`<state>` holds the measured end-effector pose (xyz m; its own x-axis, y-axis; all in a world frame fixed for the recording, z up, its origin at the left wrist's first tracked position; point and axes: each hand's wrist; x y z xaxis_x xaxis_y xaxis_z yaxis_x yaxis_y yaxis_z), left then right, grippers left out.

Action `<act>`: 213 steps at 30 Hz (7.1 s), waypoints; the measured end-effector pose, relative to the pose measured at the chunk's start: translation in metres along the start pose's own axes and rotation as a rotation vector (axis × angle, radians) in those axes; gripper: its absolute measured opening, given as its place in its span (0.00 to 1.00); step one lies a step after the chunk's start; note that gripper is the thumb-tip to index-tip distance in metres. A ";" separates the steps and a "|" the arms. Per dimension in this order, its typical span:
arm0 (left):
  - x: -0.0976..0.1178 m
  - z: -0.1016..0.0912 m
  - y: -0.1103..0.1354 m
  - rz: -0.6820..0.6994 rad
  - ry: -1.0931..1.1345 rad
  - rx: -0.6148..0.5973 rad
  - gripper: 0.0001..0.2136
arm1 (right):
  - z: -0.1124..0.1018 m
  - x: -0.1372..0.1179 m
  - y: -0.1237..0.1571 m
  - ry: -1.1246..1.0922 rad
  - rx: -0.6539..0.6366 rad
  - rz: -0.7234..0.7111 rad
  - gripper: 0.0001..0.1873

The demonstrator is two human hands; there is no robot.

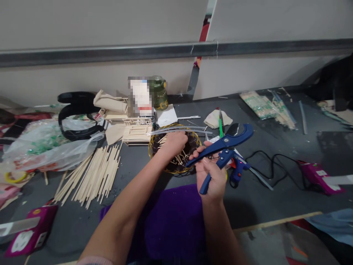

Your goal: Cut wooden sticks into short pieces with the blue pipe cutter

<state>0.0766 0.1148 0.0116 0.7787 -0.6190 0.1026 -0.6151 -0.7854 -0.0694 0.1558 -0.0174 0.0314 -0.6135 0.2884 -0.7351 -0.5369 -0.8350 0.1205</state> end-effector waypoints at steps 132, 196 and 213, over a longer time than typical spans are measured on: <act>-0.040 -0.011 0.148 -0.841 2.466 0.519 0.16 | 0.002 0.017 0.024 0.685 -0.861 0.751 0.25; -0.031 0.005 0.157 -0.388 2.105 0.174 0.18 | -0.019 0.037 0.054 0.885 -0.820 0.142 0.08; -0.028 0.004 0.144 -0.557 2.132 0.175 0.17 | -0.012 0.044 0.043 1.037 -0.756 0.179 0.06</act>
<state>-0.0331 0.0193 -0.0053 -0.5069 0.4339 0.7448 -0.3344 -0.8954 0.2939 0.1129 -0.0460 -0.0035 0.2727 -0.0659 -0.9598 0.1723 -0.9782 0.1161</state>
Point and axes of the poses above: each hand's wrist, its own y-axis away from the middle knuckle, its own z-axis out of the palm, x = y × z, and after that the axes turned 7 degrees about x, right-handed
